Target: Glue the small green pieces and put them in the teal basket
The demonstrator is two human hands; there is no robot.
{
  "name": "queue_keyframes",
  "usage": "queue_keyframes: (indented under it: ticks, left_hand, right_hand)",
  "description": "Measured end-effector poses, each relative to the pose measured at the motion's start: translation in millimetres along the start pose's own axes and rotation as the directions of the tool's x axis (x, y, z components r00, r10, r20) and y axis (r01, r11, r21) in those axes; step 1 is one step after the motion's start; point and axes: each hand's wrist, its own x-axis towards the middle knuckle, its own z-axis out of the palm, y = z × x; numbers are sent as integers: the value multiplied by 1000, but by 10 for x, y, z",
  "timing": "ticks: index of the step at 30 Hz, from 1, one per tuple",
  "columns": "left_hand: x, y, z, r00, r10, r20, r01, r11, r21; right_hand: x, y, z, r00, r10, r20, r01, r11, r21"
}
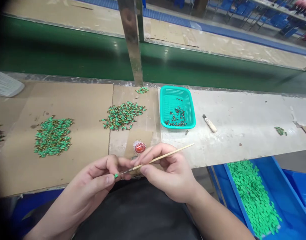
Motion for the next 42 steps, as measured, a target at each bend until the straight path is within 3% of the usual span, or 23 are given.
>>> queue_keyframes:
  ticks: [13,27,42]
  left_hand:
    - [-66,-2,-14,999,25,40,-26,999,38]
    - [-120,90,23,999,6,52,-13,990,140]
    - [-121,87,7,997,48,68,-56,991,123]
  right_hand:
    - [-20,-30,57,999,-9,34,10,1000,-29]
    - [54,-289,85,994,-55,89,88,898,-432]
    - [48,-282,108,999,-46,28,53,927,-372]
